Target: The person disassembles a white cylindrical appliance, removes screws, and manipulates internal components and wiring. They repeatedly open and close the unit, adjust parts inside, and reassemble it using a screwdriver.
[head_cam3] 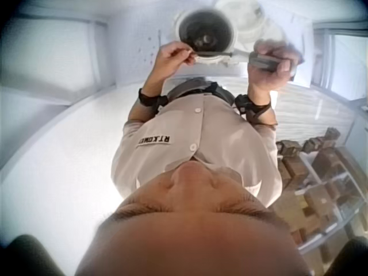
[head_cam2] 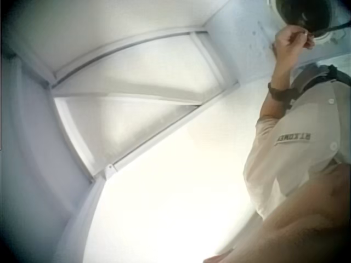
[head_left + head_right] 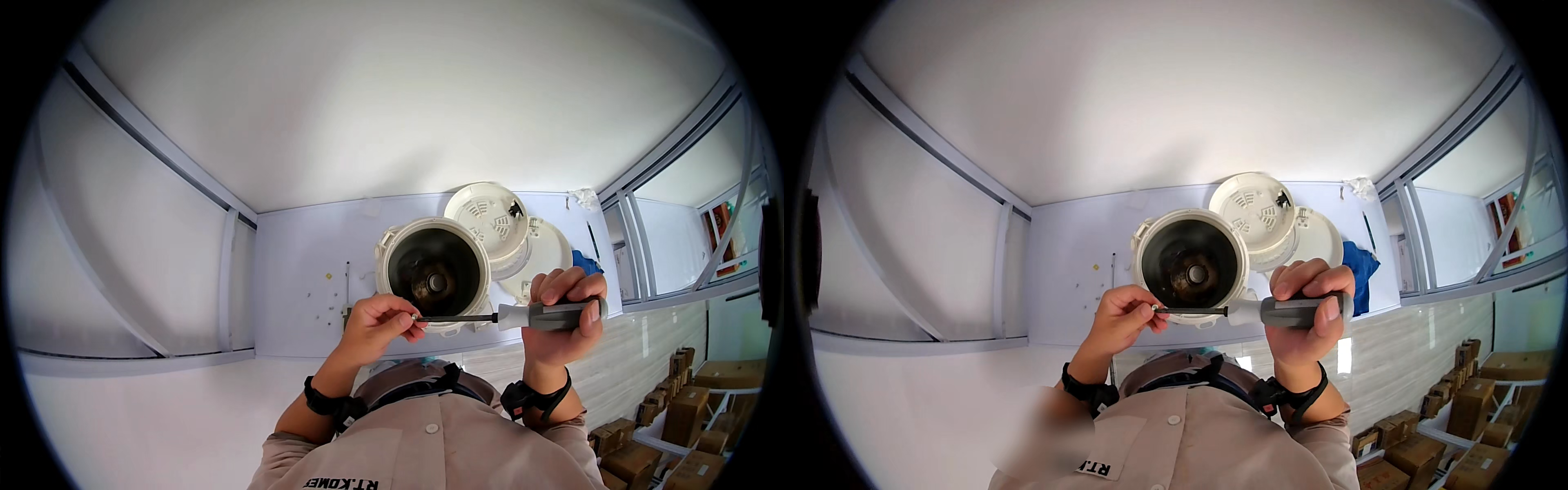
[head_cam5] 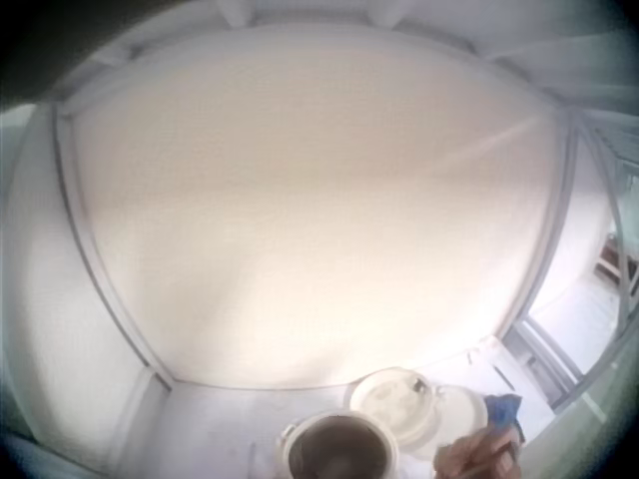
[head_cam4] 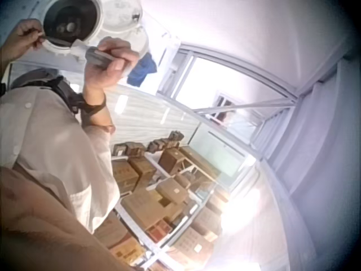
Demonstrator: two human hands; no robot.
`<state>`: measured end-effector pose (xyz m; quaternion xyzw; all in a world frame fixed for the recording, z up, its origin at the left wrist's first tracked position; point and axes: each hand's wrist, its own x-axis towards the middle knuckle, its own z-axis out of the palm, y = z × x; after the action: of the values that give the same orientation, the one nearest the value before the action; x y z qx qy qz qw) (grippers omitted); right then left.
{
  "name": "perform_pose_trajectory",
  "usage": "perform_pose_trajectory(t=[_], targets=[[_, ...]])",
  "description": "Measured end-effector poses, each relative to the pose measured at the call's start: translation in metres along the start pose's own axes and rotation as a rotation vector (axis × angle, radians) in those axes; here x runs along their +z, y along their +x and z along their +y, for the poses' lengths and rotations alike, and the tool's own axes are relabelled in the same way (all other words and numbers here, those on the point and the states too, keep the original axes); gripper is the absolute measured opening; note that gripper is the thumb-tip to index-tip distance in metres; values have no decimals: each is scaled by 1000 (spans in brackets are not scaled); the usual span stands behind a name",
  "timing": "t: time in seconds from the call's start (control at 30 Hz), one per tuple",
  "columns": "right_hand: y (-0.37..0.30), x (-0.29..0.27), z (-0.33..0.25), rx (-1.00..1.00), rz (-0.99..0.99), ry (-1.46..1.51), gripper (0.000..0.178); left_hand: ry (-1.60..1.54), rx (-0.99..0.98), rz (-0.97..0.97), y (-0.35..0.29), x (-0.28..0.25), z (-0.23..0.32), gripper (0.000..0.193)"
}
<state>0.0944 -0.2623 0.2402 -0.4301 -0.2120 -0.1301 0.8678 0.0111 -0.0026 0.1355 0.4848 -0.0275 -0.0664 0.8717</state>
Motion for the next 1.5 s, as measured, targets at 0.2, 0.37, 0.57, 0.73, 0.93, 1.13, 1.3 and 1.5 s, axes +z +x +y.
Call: perform_pose_trajectory(t=[0.2, 0.37, 0.57, 0.73, 0.93, 1.13, 1.3, 1.5], targets=[[-6, 0, 5, 16, 7, -52, 37, -1, -12, 46, -8, 1, -3, 17], [-9, 3, 6, 10, -13, -87, 39, -36, -17, 57, -10, -2, -5, 16], [-15, 7, 12, -25, -17, -81, 42, -200, 6, 27, -11, -2, -9, 18], [-17, 13, 18, -65, -58, -83, 34, -347, -39, 37, -10, 1, -5, 19], [-20, 6, 19, -66, -47, -57, 40, -316, -41, 43, -7, 3, -3, 18], [-17, 8, 19, -75, -26, -60, 35, -249, -40, 33, -5, -2, -5, 16], [-16, 3, 20, -66, -27, -32, 36, -228, -24, 22, -2, -2, -3, 15], [-12, 3, 20, -57, -49, -25, 37, -169, 7, 52, -2, -3, 0, 15]])
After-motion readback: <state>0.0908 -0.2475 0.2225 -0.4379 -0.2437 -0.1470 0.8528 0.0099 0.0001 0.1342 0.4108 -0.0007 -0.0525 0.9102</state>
